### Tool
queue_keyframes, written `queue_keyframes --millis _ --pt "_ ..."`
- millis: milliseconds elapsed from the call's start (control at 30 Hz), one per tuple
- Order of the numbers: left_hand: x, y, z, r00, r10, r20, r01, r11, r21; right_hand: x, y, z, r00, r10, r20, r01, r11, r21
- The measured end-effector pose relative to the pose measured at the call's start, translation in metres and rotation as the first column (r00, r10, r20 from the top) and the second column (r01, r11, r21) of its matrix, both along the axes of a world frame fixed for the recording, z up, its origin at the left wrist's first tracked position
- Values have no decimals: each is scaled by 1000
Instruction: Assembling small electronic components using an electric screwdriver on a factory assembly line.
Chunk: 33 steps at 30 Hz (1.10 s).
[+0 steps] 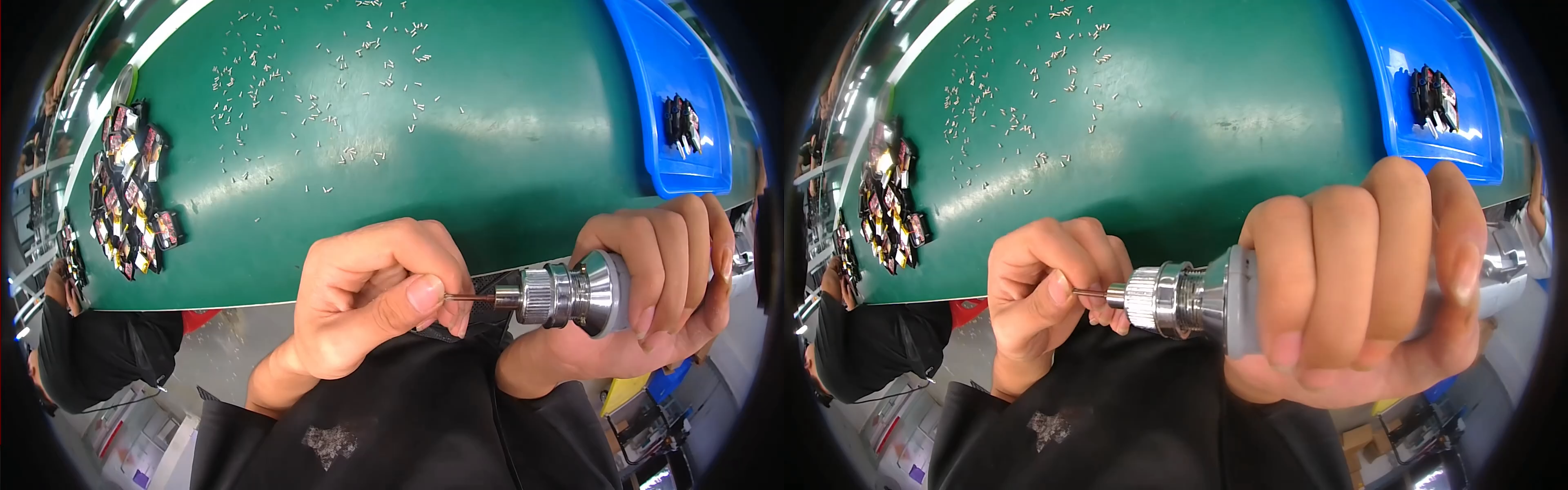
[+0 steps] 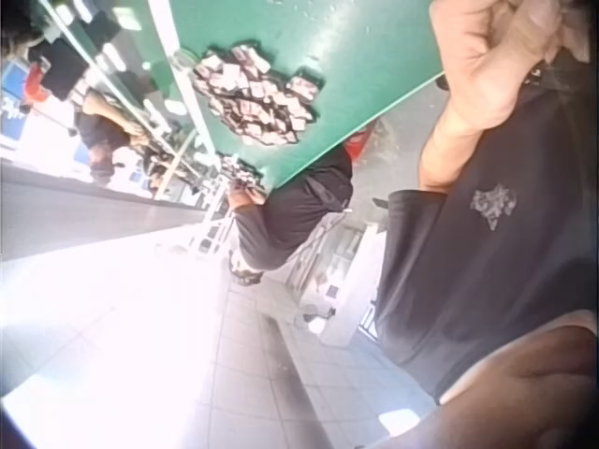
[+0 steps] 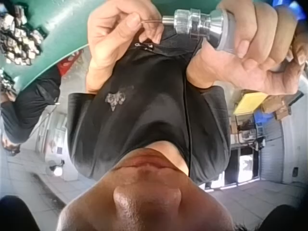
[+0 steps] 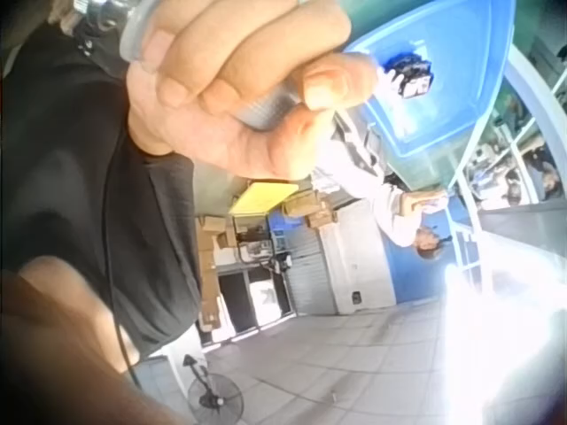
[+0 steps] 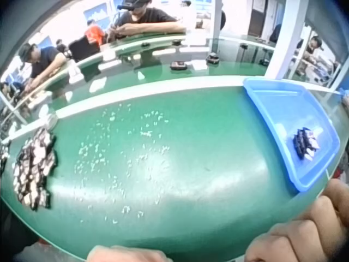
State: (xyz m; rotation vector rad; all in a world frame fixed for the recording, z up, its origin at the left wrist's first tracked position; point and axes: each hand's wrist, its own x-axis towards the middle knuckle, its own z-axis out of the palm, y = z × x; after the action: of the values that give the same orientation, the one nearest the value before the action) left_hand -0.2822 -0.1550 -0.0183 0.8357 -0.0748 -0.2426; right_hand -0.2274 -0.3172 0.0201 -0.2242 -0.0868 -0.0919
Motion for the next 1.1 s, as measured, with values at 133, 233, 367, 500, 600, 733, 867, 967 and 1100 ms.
queue_keyframes --millis 133,233,367,500,600,733,867,967,1100 --pt "0 1 3 998 52 -21 -50 994 100 1 1 0 1000 14 19 -13 999 -38" --pt "2 2 1 961 124 246 -219 886 410 1 0 -1 999 22 49 -18 998 -64" --pt "1 1 1 915 61 399 -300 762 573 1 -1 -2 997 25 72 -19 997 -78" --pt "-1 -3 0 902 4 433 -314 693 649 -3 -6 -3 998 43 48 -37 993 -111" --pt "-2 -6 0 920 5 393 -284 700 655 -3 -10 -7 998 45 33 -41 994 -102" --pt "5 -8 -3 904 27 427 -316 717 622 2 -14 -10 999 55 -1 -55 995 -79" --pt "12 -4 1 870 -46 490 -324 696 641 8 -15 -10 996 84 34 -82 995 -47" --pt "21 11 14 874 100 476 -437 588 680 13 -18 -4 1000 -4 8 4 995 -95" --pt "53 46 38 811 53 582 -578 222 785 15 -29 -24 1000 -23 -21 19 981 -195"
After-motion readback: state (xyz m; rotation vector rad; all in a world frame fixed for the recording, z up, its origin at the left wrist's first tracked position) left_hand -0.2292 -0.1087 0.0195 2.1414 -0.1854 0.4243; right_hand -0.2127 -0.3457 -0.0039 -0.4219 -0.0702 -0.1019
